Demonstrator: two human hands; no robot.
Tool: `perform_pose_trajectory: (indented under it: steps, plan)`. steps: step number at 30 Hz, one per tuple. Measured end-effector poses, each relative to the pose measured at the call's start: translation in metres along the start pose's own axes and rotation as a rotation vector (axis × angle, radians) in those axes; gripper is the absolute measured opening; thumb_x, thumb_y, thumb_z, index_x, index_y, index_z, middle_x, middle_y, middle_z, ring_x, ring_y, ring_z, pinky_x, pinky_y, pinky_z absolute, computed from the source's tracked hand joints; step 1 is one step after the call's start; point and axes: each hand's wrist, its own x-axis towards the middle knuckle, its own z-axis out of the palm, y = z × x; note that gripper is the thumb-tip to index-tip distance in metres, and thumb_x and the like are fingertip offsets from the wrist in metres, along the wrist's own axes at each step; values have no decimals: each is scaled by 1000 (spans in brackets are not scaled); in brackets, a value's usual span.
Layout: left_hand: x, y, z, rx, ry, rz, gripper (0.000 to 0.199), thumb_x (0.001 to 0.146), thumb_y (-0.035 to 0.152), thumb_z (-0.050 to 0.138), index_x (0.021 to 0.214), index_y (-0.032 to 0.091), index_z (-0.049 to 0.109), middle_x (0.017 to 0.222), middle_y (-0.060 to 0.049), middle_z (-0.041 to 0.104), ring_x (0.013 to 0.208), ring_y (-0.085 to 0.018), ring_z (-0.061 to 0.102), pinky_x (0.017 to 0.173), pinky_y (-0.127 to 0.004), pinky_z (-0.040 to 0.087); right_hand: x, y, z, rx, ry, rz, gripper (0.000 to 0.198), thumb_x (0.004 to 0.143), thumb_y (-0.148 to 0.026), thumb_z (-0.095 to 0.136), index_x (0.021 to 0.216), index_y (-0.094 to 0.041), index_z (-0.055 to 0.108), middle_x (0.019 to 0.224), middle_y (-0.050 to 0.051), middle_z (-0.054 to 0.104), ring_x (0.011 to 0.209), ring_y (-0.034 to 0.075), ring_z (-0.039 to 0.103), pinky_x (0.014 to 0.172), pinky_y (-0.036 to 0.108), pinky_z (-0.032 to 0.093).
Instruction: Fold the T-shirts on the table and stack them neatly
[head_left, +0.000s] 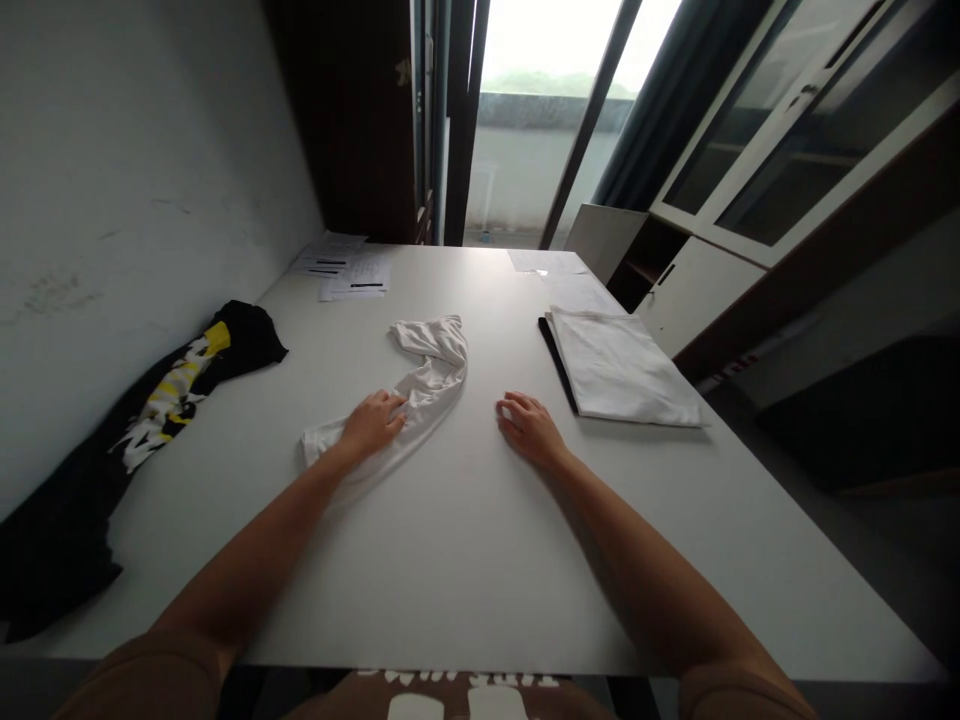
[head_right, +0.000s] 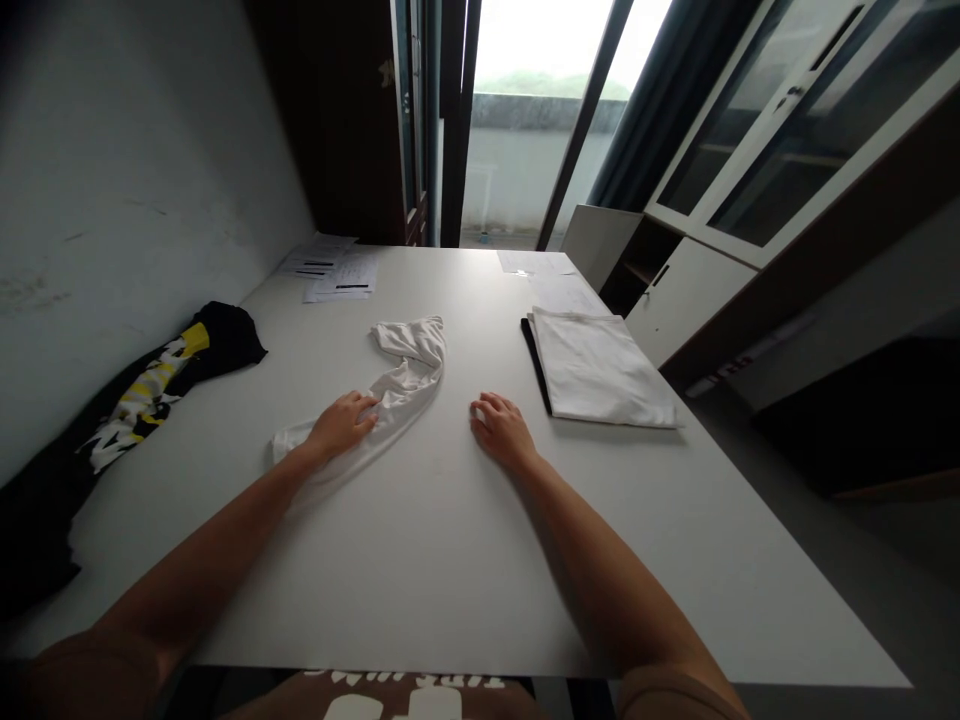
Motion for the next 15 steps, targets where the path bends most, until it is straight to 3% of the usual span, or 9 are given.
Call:
perform_pose_trajectory:
  steps: [4, 7, 10, 13, 15]
  plan:
    - [-15, 28, -6, -129, -155, 5, 40, 94, 38, 60, 131, 29, 68, 126, -9, 69, 116, -31, 63, 99, -35, 45, 3, 3, 1, 0, 8, -16, 32, 96, -31, 58, 127, -28, 66, 144, 9, 58, 136, 29, 49, 114, 48, 39]
    - [-31, 58, -18, -404, -303, 92, 40, 89, 46, 68, 125, 30, 73, 112, -6, 75, 106, -30, 68, 90, -32, 48, 7, 4, 2, 17, 27, -28, 30, 96, -32, 57, 125, -28, 67, 142, 8, 60, 134, 29, 51, 113, 48, 40]
    - [-46, 87, -30, -751, -609, 196, 53, 89, 53, 67, 137, 29, 67, 94, -3, 74, 82, -22, 68, 73, -27, 50, 11, 2, 3, 74, 61, -13, 31, 98, -32, 54, 126, -27, 67, 135, 8, 65, 128, 27, 55, 112, 46, 41]
    - [-47, 100, -29, -1005, -893, 197, 61, 93, 53, 63, 148, 28, 56, 100, -5, 72, 81, -19, 67, 70, -27, 51, 15, 0, 4, 160, 87, 7, 33, 100, -33, 51, 129, -26, 65, 127, 8, 69, 119, 26, 60, 108, 45, 45]
    - [-36, 94, -16, -1045, -835, 138, 58, 93, 52, 61, 143, 23, 60, 100, -7, 72, 81, -20, 68, 69, -29, 53, 20, -1, 5, 199, 104, 20, 33, 100, -34, 50, 129, -27, 65, 123, 8, 71, 116, 26, 62, 105, 44, 46]
